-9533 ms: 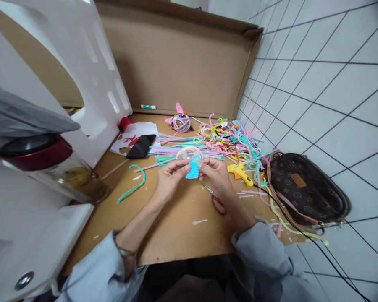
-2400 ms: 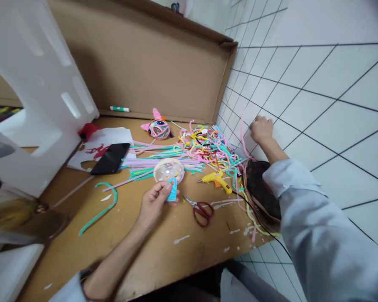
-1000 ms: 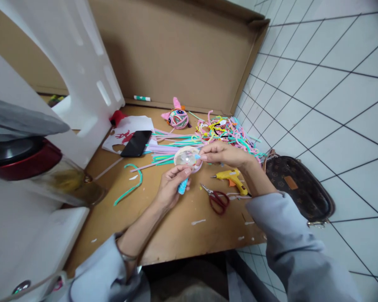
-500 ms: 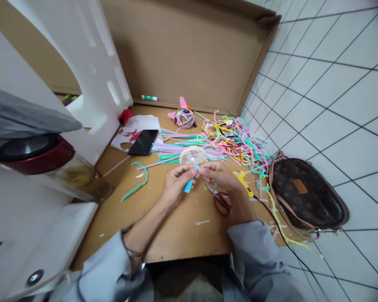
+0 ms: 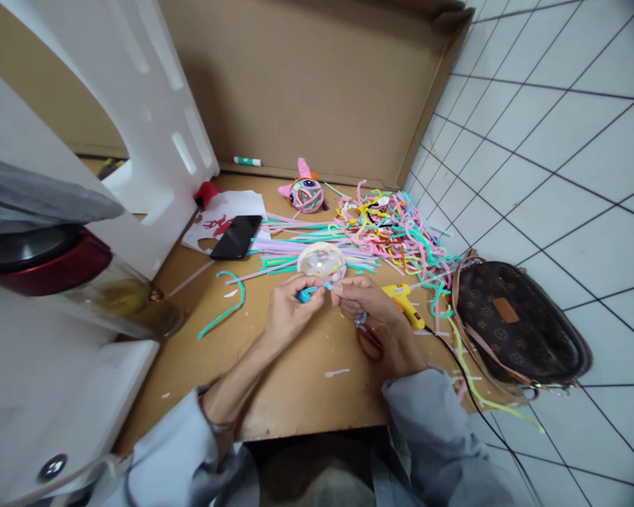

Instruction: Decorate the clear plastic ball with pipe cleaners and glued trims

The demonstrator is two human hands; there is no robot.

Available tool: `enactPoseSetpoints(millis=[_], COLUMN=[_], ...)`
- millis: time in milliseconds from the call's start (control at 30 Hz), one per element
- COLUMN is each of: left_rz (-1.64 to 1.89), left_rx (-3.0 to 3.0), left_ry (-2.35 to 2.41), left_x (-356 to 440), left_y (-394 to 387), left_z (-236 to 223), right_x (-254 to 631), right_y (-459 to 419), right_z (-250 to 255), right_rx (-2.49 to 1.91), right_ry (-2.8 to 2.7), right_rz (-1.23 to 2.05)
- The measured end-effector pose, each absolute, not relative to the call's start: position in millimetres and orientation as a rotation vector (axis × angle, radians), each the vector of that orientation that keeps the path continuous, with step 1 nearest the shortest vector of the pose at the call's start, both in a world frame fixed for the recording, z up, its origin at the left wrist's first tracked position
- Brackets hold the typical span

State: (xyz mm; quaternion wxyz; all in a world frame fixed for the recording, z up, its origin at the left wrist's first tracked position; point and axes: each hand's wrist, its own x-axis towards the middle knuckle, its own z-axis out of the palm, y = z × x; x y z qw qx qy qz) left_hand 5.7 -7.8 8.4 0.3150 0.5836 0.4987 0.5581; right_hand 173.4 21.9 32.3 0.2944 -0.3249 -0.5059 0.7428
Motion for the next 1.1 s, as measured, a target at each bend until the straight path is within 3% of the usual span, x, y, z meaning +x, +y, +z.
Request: enactPoseSetpoints(millis=[267, 500, 700, 1100], left_rz=[1.569, 1.091, 0.795, 1.314], left_rx=[1.924, 1.367, 1.526, 1.035], left_ry=[1.347, 1.189, 1.083, 0.925], left_x=[-5, -5, -5, 7], left_y=[-6, -2, -3, -10], left_z=[10, 16, 3, 16], right_x=[171, 189, 195, 184], right_y=[20, 27, 28, 18], right_z=[31, 30, 31, 30], right_rx=[-0.806, -0.787, -0.767, -0.746], right_ry=[-1.352, -1.400, -1.405, -1.430], right_rz=[2.025, 2.055, 2.072, 2.025])
